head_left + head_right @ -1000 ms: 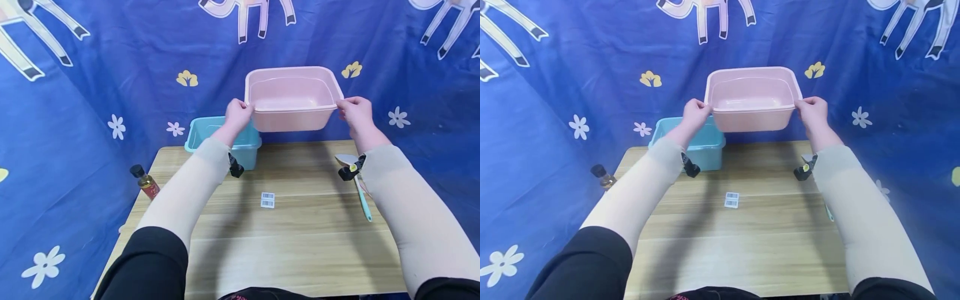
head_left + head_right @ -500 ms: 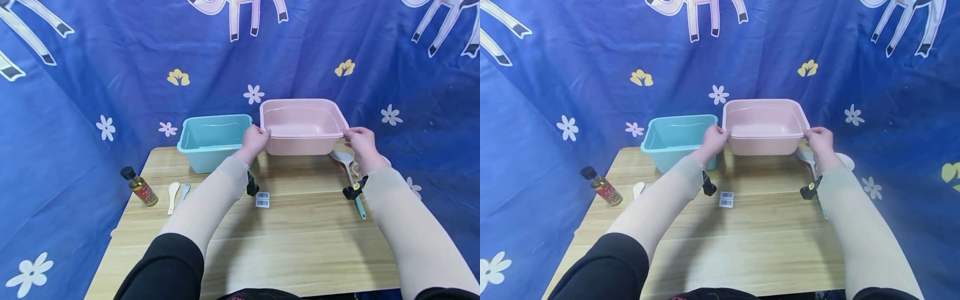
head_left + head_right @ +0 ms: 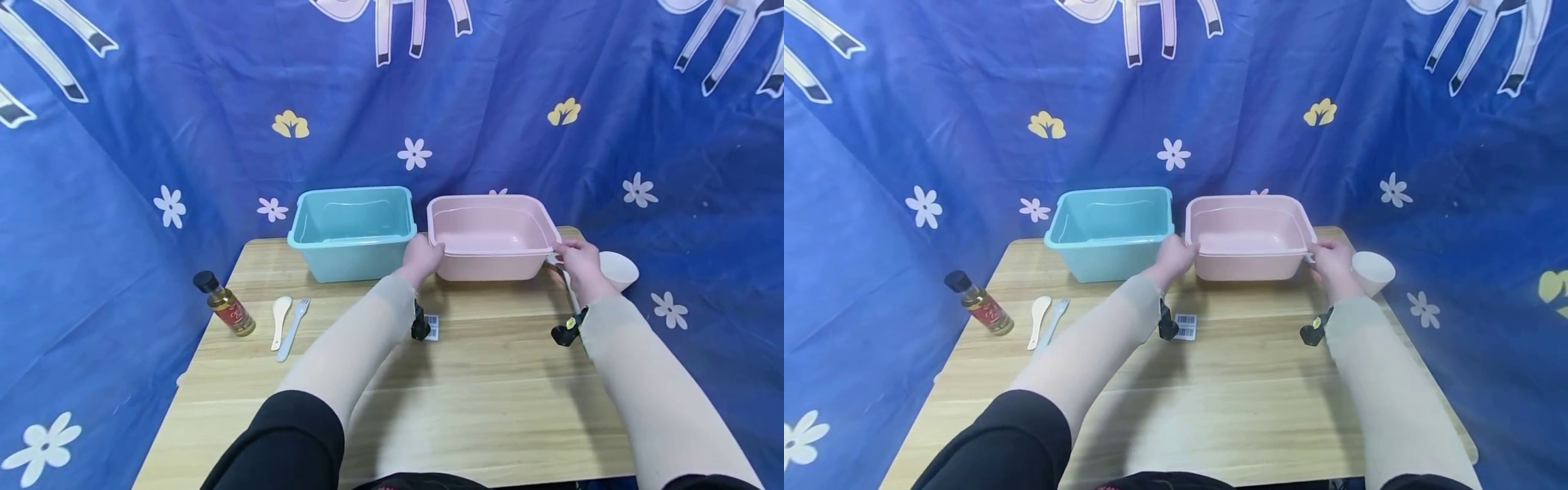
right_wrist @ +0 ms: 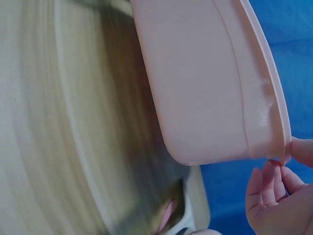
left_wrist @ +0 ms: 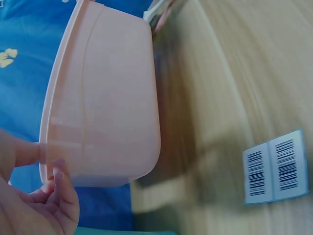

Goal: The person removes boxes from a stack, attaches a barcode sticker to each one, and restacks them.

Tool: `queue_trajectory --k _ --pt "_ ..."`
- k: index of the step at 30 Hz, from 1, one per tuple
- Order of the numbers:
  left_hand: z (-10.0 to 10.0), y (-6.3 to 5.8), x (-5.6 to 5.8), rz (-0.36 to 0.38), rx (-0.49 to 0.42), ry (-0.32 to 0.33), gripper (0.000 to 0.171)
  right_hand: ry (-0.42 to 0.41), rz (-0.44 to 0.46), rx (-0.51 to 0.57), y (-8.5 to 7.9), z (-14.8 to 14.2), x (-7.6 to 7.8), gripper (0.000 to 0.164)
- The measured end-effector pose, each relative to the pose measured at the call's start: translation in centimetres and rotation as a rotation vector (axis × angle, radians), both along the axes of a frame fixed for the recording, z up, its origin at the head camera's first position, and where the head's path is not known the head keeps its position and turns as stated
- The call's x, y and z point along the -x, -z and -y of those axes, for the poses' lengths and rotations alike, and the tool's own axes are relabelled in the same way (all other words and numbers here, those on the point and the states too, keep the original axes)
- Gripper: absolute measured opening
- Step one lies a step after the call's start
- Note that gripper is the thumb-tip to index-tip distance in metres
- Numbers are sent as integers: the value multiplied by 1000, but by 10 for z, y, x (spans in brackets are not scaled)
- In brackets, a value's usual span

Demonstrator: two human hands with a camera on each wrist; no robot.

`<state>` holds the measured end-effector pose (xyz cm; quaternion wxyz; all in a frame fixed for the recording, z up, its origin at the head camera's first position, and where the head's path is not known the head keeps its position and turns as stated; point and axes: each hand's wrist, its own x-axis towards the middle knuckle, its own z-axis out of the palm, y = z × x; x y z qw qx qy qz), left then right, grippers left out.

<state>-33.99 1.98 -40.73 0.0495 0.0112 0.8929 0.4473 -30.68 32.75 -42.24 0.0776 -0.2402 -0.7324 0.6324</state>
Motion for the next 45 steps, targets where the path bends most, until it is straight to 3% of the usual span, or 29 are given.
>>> queue_trajectory --k 6,14,19,23,33,40,45 --pt "-1 17 1 53 27 -18 41 19 24 116 13 2 0 10" --pt "0 27 -1 61 -13 -41 37 -15 51 34 25 5 1 18" --pt "2 32 1 52 -8 -39 44 -16 34 39 28 6 1 20" --pt "3 37 4 50 -11 -39 40 5 9 52 30 8 3 21" --pt "5 46 5 39 -7 -18 22 4 60 33 43 7 6 35" --pt "7 48 8 23 -22 -2 26 -12 23 13 45 7 5 44" --pt "19 61 2 75 -93 0 33 32 81 6 49 9 -4 60"
